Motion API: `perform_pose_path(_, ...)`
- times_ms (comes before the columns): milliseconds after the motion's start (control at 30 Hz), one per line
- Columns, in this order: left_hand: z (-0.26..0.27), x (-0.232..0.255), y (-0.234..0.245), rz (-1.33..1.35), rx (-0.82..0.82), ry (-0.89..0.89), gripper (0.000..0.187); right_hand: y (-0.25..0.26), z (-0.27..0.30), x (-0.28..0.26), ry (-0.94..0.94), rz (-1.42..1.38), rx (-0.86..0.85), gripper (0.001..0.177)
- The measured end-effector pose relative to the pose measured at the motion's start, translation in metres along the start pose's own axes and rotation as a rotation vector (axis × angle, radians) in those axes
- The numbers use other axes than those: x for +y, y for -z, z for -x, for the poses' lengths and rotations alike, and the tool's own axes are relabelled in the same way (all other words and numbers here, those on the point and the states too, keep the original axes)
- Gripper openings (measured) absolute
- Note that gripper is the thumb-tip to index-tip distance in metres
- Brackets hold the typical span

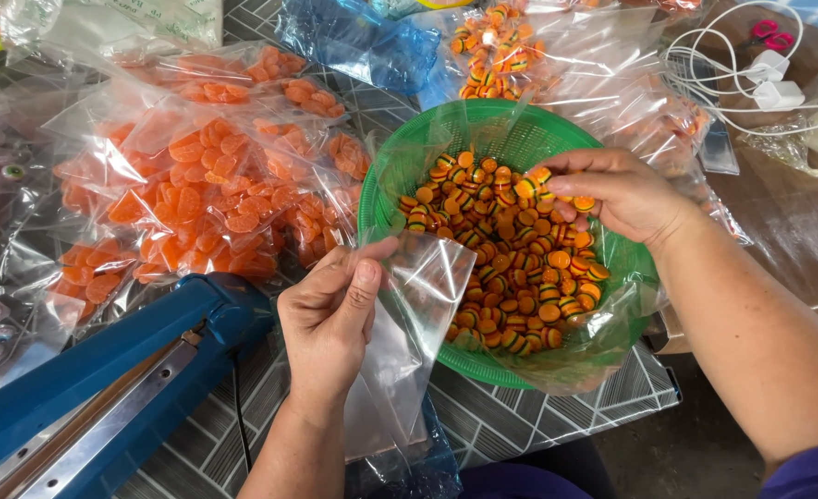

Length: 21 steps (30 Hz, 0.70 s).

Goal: The person picks up small orange and black candies from a green basket and places them into small clear plastic bags by hand.

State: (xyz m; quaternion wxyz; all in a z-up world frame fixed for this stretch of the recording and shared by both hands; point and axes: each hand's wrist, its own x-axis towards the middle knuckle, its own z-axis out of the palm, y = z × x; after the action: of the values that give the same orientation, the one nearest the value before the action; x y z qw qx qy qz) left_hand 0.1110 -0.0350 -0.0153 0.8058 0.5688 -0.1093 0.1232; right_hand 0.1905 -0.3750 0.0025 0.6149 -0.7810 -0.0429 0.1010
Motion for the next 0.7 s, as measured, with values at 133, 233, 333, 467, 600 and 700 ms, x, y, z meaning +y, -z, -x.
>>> perform_pose_path(133,-0.001,0.000,-0.001,0.004,-0.007,-0.001,0.024,0.014,-0.007,0.024,0.011,-0.273,-0.051,0.026)
perform_pose_path(233,-0.001,0.000,0.000,0.005,-0.009,-0.001,0.024,0.009,-0.003,0.016,0.021,-0.430,-0.106,0.029)
perform_pose_path(333,-0.002,0.000,0.000,0.005,-0.009,0.000,0.024,0.000,-0.005,0.012,0.052,-0.506,-0.145,0.035)
perform_pose_path(467,-0.001,0.000,0.000,0.003,-0.009,0.005,0.024,-0.009,-0.002,0.001,0.078,-0.447,-0.150,0.044)
perform_pose_path(600,-0.001,-0.001,0.001,0.001,-0.009,0.011,0.024,-0.011,-0.004,0.002,-0.017,-0.375,-0.082,0.029)
perform_pose_path(700,-0.002,-0.002,0.003,-0.006,-0.013,0.010,0.024,-0.030,0.000,-0.027,-0.102,-0.033,-0.033,0.025)
